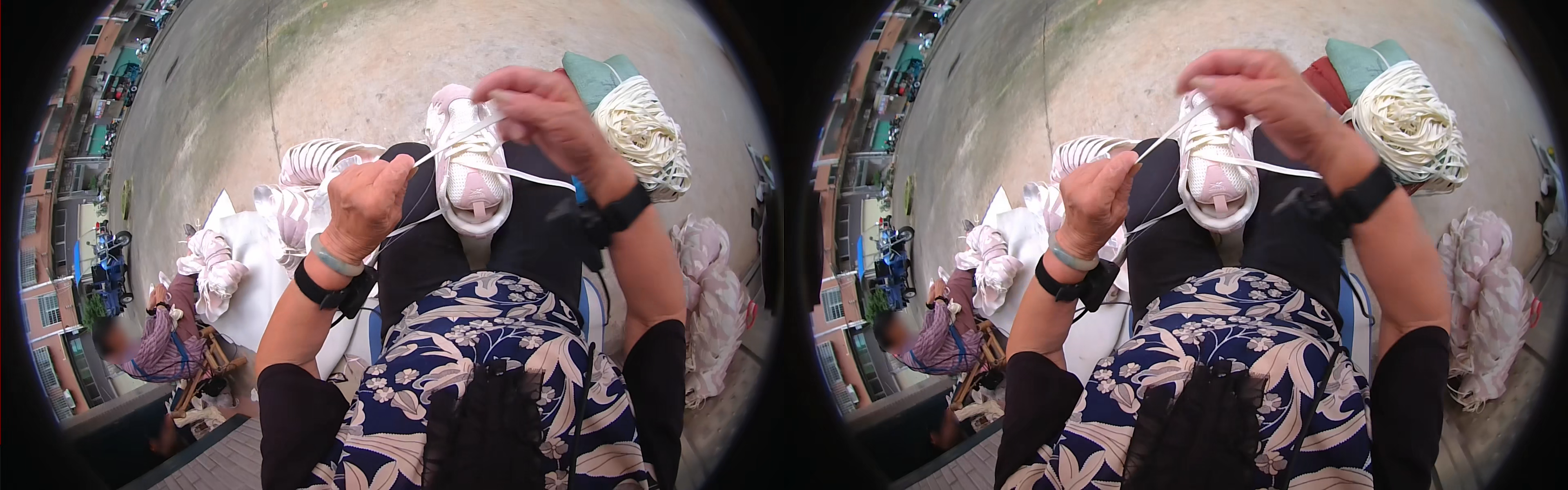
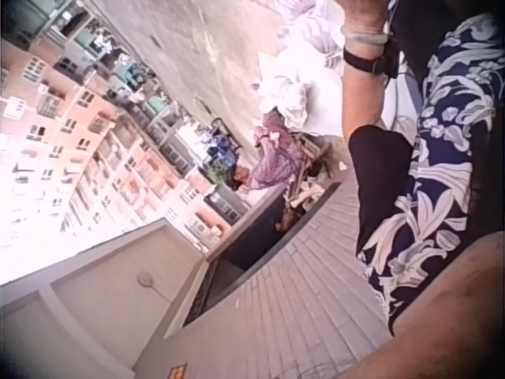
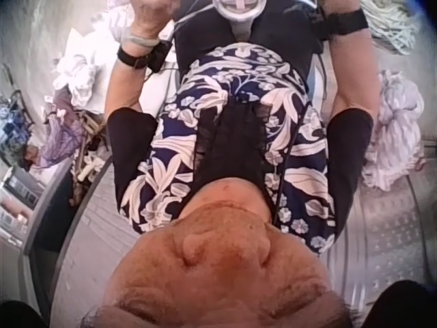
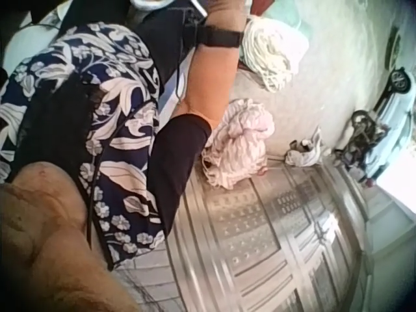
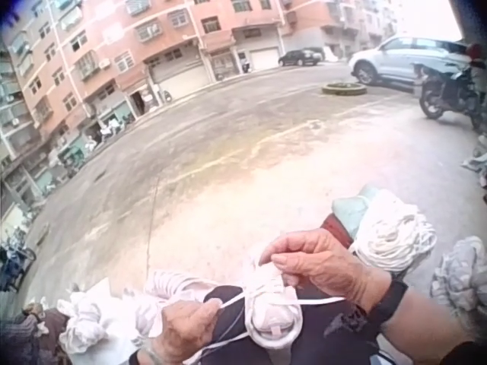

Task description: The recorder is lacing white and pink athletic shoes while sitting outdoors with a large supply of components.

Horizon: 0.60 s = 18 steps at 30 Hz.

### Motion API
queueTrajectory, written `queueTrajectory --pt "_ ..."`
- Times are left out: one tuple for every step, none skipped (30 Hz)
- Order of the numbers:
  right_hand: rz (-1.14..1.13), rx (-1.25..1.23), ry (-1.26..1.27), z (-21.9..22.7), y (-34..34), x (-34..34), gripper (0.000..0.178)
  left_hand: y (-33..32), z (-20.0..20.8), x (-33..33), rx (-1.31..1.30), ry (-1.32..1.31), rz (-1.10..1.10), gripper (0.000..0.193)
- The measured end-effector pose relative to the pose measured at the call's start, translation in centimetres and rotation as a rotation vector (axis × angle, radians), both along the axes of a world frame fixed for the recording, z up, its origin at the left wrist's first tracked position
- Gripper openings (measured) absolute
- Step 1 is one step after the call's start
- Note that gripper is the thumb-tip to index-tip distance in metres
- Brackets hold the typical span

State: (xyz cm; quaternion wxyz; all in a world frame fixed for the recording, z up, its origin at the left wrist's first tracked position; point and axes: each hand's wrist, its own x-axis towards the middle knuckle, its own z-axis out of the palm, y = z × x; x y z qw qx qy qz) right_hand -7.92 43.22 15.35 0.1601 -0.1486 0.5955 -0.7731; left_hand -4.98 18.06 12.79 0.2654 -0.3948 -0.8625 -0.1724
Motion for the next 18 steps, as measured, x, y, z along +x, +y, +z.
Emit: queueTrajectory --pt "0.003 0.001 0.000 0.5 1.0 0.3 0.018 0.0 -0.2 0.0 0.015 -0.078 0.005 0.012" --pt "-0.038 -0.006 0.004 0.8 1.9 0.6 0.020 0.1 -0.3 0.0 0.030 -0.157 0.010 0.014" --pt "-0.081 -0.014 0.009 1.1 2.7 1.0 0.022 0.4 -0.3 -0.1 0.030 -0.156 0.012 0.014" --pt "-0.078 -0.013 0.009 1.2 3.6 1.3 0.022 0.7 -0.3 -0.2 0.035 -0.167 0.017 0.013" --pt "-0.090 -0.099 0.018 1.3 4.6 1.6 0.022 1.0 -0.4 -0.4 0.039 -0.178 0.022 0.012" --pt "-0.106 -0.185 0.025 1.4 5.6 1.9 0.023 1.4 -0.5 -0.6 0.039 -0.179 0.022 0.012" --pt "-0.162 -0.247 0.100 1.5 6.4 2.1 0.025 1.8 -0.7 -0.8 0.069 -0.206 0.021 0.010" --pt "-0.217 -0.309 0.176 1.7 7.3 2.2 0.027 2.2 -0.8 -0.9 0.099 -0.231 0.021 0.009" --pt "-0.214 -0.406 0.165 2.2 8.3 2.3 0.030 2.6 -0.7 -0.8 0.096 -0.232 0.024 0.009" --pt "-0.220 -0.519 0.111 2.8 9.8 2.0 0.030 3.1 -0.8 -0.8 0.094 -0.306 -0.002 0.007" --pt "-0.224 -0.531 0.160 3.2 10.7 1.9 0.031 3.6 -1.1 -0.7 0.093 -0.379 -0.027 0.006" --pt "-0.235 -0.538 0.215 4.5 11.0 2.2 0.031 4.5 -1.5 -0.6 0.097 -0.380 -0.036 0.006" --pt "-0.289 -0.519 0.219 5.2 11.8 2.3 0.031 5.4 -2.1 -0.6 0.082 -0.409 -0.076 0.006" --pt "-0.343 -0.499 0.224 5.6 12.6 2.4 0.031 6.5 -2.6 -0.5 0.068 -0.439 -0.115 0.006" --pt "-0.343 -0.504 0.245 5.5 13.5 2.7 0.031 7.8 -2.9 -0.6 0.063 -0.470 -0.139 0.008" --pt "-0.339 -0.505 0.245 5.5 13.9 2.8 0.031 8.6 -3.5 -0.7 0.063 -0.468 -0.135 0.008" --pt "-0.340 -0.497 0.246 5.5 14.1 2.9 0.031 9.3 -4.2 -0.9 0.044 -0.451 -0.184 0.011" --pt "-0.346 -0.486 0.246 5.5 14.5 3.1 0.031 10.1 -4.6 -1.1 0.024 -0.437 -0.238 0.014"
